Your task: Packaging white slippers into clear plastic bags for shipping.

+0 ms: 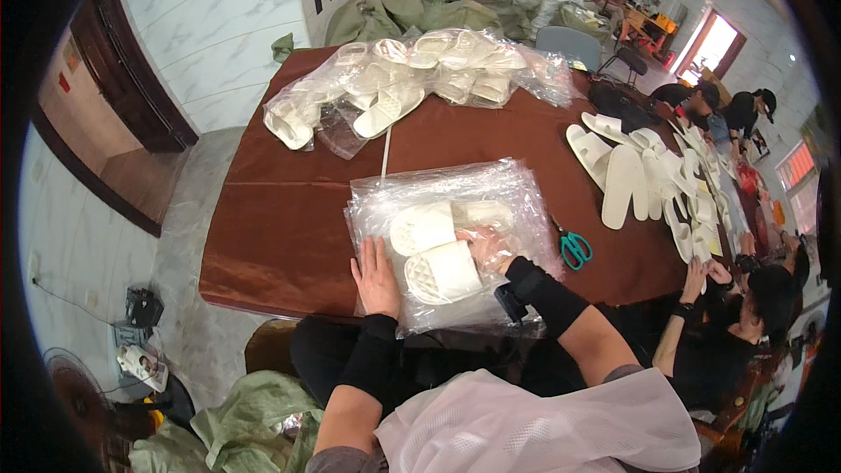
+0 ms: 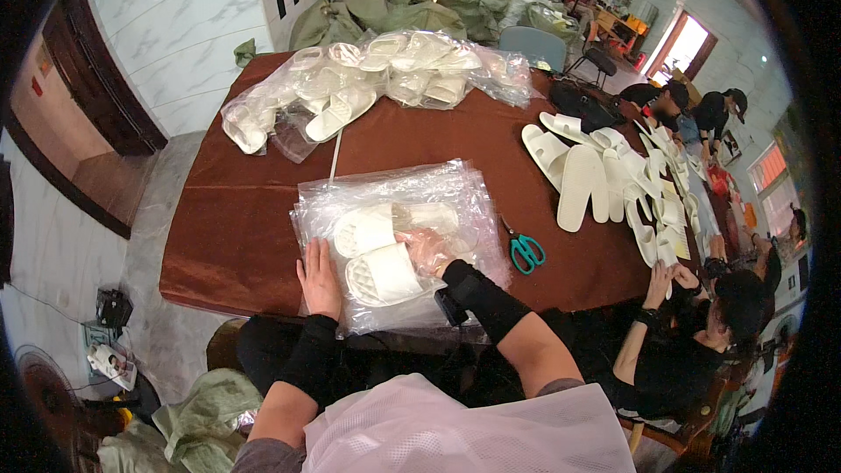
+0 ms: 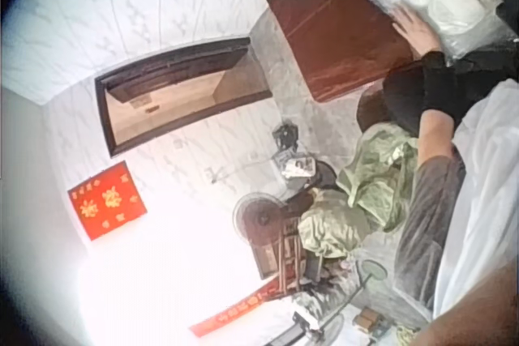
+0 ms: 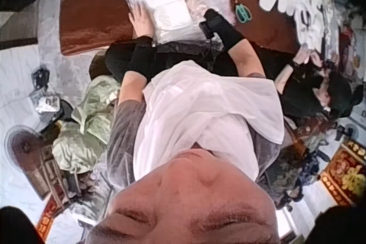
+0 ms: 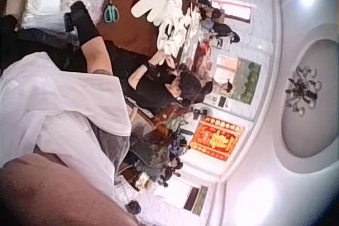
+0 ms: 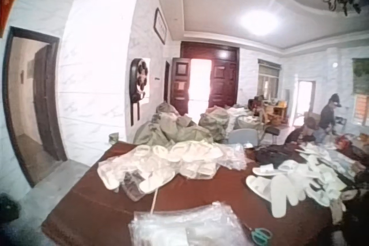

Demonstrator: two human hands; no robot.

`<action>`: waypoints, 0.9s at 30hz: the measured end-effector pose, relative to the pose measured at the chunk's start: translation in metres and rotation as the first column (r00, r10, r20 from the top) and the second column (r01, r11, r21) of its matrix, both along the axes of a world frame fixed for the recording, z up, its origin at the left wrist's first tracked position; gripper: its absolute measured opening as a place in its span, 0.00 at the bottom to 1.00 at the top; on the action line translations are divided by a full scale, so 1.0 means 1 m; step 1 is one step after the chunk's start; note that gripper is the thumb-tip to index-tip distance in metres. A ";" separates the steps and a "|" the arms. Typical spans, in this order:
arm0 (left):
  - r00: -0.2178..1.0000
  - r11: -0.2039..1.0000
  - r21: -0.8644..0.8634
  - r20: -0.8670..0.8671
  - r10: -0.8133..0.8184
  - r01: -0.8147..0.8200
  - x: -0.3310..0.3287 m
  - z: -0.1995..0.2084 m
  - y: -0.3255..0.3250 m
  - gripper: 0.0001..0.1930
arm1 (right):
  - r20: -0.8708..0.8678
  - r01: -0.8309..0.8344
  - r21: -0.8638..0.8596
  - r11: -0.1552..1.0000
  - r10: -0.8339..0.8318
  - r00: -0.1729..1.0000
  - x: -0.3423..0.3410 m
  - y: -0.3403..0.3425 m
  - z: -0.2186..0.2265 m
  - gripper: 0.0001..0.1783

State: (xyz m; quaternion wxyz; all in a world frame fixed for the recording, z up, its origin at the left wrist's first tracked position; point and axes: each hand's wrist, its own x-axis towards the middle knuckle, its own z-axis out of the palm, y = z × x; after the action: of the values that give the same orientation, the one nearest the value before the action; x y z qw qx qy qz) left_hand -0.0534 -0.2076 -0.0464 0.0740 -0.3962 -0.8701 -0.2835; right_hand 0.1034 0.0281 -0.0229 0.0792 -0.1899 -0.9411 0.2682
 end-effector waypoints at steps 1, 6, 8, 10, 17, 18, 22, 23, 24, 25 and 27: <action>1.000 1.000 -0.011 -0.006 0.007 -0.007 0.000 0.000 0.000 0.27 | -0.035 0.014 -0.027 1.000 -0.015 0.999 0.007 0.004 0.008 0.17; 0.999 0.999 -0.030 -0.029 0.013 -0.014 0.003 0.005 0.000 0.26 | -0.091 0.071 -0.027 0.997 -0.074 0.993 0.059 0.037 0.041 0.15; 0.999 1.000 -0.008 -0.034 0.023 -0.024 0.002 0.001 -0.001 0.26 | -0.093 0.190 0.291 0.938 -0.170 0.981 0.109 0.064 0.050 0.15; 0.999 0.999 -0.002 -0.030 0.033 -0.033 0.002 -0.003 -0.004 0.26 | -0.022 0.329 0.442 0.834 -0.357 0.934 0.154 0.085 0.071 0.16; 0.998 0.999 -0.008 -0.036 0.050 -0.051 0.005 0.002 -0.009 0.28 | -0.364 0.772 0.001 0.636 -0.719 0.592 0.188 0.057 0.210 0.18; 0.998 0.999 -0.005 -0.033 0.046 -0.047 0.006 0.003 -0.009 0.28 | -0.420 0.737 -0.114 0.667 -0.704 0.572 0.173 0.033 0.236 0.18; 0.998 0.999 -0.015 -0.048 0.041 -0.042 0.010 -0.002 -0.003 0.29 | -0.421 0.440 -0.475 0.762 -0.636 0.647 0.095 -0.071 0.277 0.15; 1.000 0.999 0.035 0.013 -0.016 0.016 0.015 0.003 0.001 0.29 | -0.445 0.396 -0.429 0.812 -0.571 0.689 0.081 -0.089 0.271 0.15; 0.995 0.994 0.083 0.074 -0.073 0.066 0.020 0.007 0.004 0.29 | -0.465 0.343 -0.387 0.856 -0.502 0.729 0.066 -0.107 0.263 0.15; 0.981 0.973 0.225 0.169 -0.098 0.058 0.013 -0.010 -0.002 0.28 | -0.490 0.256 -0.351 0.901 -0.410 0.769 0.044 -0.131 0.259 0.15; 0.932 0.862 0.507 0.311 -0.188 0.005 -0.003 -0.048 -0.019 0.28 | -0.599 0.149 -0.147 0.978 -0.208 0.773 0.003 -0.160 0.233 0.12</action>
State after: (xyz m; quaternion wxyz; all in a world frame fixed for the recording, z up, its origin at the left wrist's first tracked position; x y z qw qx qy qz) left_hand -0.0562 -0.2261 -0.0941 0.0030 -0.3507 -0.7451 -0.5673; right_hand 0.1062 -0.1322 0.2097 0.3956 -0.1848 -0.8293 0.3487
